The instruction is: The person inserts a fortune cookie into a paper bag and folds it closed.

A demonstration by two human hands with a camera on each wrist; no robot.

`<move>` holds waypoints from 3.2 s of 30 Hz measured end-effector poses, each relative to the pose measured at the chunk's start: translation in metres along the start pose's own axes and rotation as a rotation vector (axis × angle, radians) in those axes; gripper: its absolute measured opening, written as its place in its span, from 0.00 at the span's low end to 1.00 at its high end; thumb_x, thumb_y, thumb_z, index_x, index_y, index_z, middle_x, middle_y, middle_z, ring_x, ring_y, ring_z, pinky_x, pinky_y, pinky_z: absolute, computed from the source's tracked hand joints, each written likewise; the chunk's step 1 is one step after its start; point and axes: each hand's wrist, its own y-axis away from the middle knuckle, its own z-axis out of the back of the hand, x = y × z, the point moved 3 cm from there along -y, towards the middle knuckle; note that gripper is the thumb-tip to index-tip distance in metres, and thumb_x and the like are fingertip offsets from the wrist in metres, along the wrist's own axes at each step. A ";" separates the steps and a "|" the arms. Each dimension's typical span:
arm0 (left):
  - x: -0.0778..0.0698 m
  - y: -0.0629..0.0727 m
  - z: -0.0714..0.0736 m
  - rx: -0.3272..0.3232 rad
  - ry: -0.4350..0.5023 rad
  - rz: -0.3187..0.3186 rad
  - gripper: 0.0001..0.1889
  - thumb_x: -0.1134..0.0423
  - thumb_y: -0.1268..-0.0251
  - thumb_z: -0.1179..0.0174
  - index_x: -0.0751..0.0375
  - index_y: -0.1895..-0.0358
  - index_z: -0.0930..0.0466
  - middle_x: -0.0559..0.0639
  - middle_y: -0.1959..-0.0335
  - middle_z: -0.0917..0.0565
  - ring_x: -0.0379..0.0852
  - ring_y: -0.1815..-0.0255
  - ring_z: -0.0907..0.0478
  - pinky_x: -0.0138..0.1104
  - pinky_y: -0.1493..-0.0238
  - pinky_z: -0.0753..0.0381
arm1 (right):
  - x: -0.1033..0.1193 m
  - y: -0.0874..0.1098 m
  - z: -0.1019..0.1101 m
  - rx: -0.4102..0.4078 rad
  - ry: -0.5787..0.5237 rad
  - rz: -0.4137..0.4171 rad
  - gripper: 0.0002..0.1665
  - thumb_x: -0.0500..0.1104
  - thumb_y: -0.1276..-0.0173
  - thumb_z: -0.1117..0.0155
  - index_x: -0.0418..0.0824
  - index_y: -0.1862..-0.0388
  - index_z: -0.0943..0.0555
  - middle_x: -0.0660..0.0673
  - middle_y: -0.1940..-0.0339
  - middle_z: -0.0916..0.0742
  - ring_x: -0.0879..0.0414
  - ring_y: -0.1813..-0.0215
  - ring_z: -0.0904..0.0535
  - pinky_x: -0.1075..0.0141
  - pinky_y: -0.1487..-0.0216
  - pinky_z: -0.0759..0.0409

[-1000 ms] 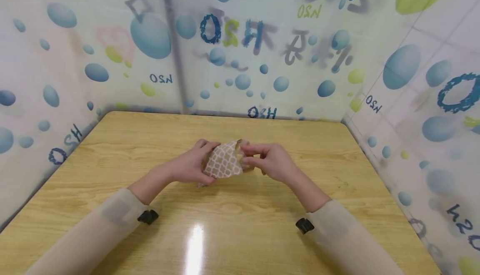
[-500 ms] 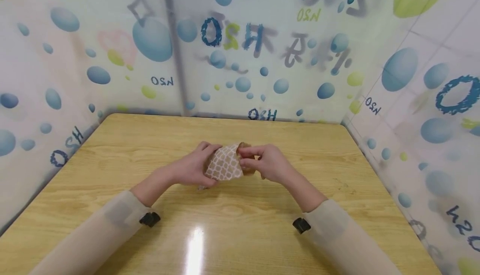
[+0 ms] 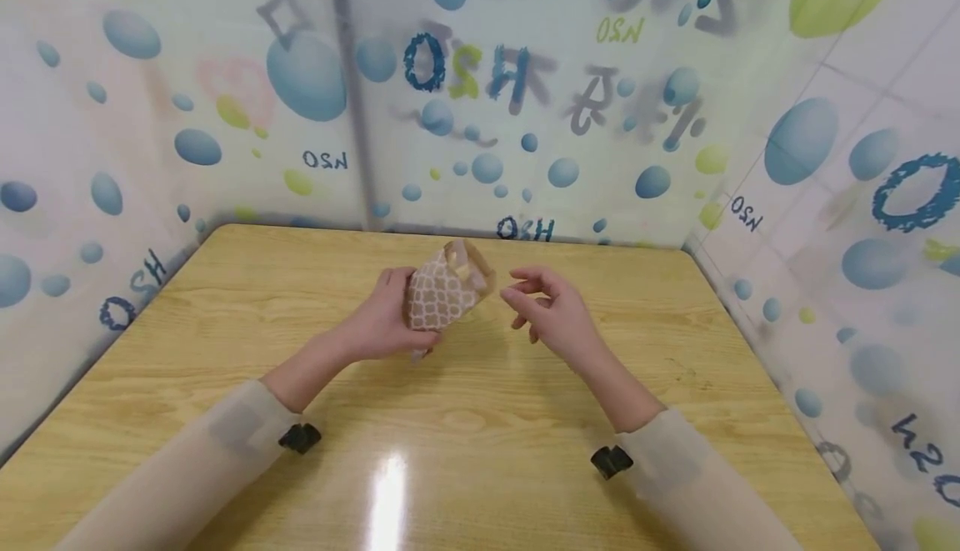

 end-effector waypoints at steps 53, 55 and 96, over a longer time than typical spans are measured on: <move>-0.002 0.014 0.009 -0.031 0.304 -0.116 0.15 0.63 0.19 0.34 0.61 0.36 0.20 0.58 0.43 0.14 0.56 0.42 0.12 0.49 0.44 0.08 | -0.009 -0.001 -0.005 0.103 0.285 0.024 0.10 0.43 0.18 0.32 0.41 0.44 0.13 0.42 0.50 0.08 0.44 0.47 0.11 0.50 0.49 0.09; -0.001 0.014 0.007 0.034 0.283 -0.103 0.20 0.62 0.21 0.31 0.59 0.32 0.21 0.57 0.39 0.15 0.56 0.38 0.13 0.46 0.43 0.08 | -0.010 -0.002 -0.007 0.143 0.330 0.021 0.11 0.44 0.19 0.30 0.43 0.43 0.13 0.45 0.50 0.08 0.50 0.49 0.12 0.56 0.50 0.10; -0.002 0.012 0.002 0.075 0.244 -0.121 0.12 0.68 0.25 0.29 0.64 0.44 0.17 0.59 0.48 0.12 0.55 0.47 0.09 0.37 0.50 0.08 | -0.023 -0.002 -0.010 0.251 0.372 0.004 0.05 0.42 0.16 0.36 0.44 0.51 0.14 0.43 0.56 0.08 0.44 0.52 0.11 0.53 0.56 0.11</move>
